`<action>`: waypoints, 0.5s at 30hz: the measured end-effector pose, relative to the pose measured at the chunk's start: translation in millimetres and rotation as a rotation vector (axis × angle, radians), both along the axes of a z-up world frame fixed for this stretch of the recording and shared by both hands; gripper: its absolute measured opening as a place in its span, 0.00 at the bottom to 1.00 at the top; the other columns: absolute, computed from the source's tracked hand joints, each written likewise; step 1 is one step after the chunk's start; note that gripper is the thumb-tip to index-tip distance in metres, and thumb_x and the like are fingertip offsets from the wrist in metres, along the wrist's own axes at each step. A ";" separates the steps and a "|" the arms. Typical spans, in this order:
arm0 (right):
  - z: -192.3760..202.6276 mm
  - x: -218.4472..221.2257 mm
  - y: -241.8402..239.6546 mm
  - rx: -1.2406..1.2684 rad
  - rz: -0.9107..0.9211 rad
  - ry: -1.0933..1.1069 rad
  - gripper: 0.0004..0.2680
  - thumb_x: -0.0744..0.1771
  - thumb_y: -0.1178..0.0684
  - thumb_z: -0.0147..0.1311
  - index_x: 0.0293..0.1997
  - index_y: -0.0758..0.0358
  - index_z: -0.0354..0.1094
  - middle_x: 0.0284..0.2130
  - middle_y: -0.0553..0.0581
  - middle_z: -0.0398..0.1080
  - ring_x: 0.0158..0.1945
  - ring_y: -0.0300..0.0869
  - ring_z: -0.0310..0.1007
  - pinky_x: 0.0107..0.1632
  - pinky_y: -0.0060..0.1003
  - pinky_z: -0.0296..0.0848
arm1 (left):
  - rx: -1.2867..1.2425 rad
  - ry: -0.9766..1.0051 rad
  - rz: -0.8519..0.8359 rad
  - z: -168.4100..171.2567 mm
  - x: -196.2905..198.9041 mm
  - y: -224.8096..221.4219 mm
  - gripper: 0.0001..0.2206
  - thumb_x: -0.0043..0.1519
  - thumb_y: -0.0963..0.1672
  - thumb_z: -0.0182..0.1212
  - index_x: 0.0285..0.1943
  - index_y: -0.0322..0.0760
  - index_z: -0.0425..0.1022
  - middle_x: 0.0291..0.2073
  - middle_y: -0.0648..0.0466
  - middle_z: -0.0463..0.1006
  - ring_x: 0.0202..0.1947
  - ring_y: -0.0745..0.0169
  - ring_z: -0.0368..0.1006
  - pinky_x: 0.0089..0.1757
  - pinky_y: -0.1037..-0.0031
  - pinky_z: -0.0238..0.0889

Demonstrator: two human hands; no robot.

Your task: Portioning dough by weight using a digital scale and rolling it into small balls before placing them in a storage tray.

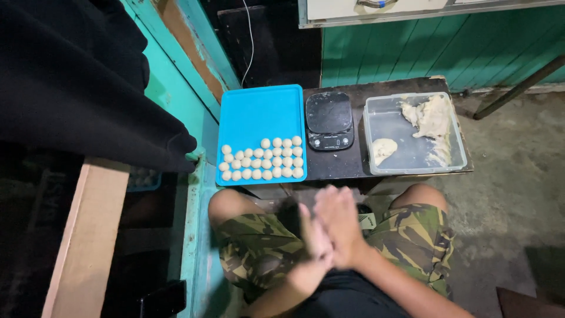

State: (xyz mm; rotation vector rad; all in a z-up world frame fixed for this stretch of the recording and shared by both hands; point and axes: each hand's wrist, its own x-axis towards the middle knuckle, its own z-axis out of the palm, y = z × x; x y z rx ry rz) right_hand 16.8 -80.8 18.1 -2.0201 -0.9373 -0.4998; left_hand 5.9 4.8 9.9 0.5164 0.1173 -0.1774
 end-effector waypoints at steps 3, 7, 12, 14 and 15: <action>28.4 -16.6 16.0 0.057 0.147 -0.079 0.38 0.69 0.20 0.17 0.66 0.72 0.56 0.66 0.73 0.58 0.74 0.62 0.52 0.78 0.66 0.43 | 0.075 -0.068 -0.026 -16.4 -17.1 7.6 0.41 0.64 0.64 0.33 0.82 0.42 0.41 0.77 0.35 0.47 0.78 0.39 0.44 0.70 0.49 0.35; 1.0 15.2 -9.1 0.026 -0.015 -0.071 0.34 0.71 0.22 0.15 0.79 0.58 0.43 0.77 0.64 0.44 0.82 0.59 0.37 0.78 0.65 0.33 | 0.333 -0.421 0.010 -80.9 -38.8 -20.0 0.46 0.64 0.64 0.49 0.79 0.28 0.42 0.77 0.38 0.47 0.77 0.35 0.46 0.72 0.46 0.39; 25.1 -14.6 7.8 -0.010 0.060 -0.025 0.34 0.71 0.23 0.13 0.69 0.63 0.54 0.65 0.64 0.57 0.69 0.56 0.51 0.67 0.61 0.46 | -0.082 0.098 -0.013 -23.5 8.3 9.8 0.39 0.63 0.64 0.33 0.79 0.44 0.51 0.75 0.41 0.56 0.75 0.46 0.51 0.67 0.54 0.46; 8.0 -19.3 7.2 -0.001 0.203 0.019 0.35 0.70 0.23 0.17 0.72 0.68 0.54 0.72 0.70 0.53 0.79 0.62 0.43 0.76 0.71 0.37 | 0.044 -0.140 -0.012 -26.7 11.0 11.3 0.37 0.66 0.63 0.29 0.82 0.52 0.40 0.79 0.37 0.45 0.79 0.40 0.39 0.67 0.43 0.37; -0.4 -10.5 6.6 0.092 0.132 0.045 0.34 0.71 0.23 0.18 0.71 0.63 0.56 0.72 0.68 0.55 0.78 0.61 0.48 0.77 0.69 0.39 | 0.071 -0.090 0.004 -22.2 8.6 9.1 0.35 0.66 0.61 0.33 0.80 0.48 0.45 0.77 0.40 0.49 0.77 0.44 0.44 0.67 0.48 0.41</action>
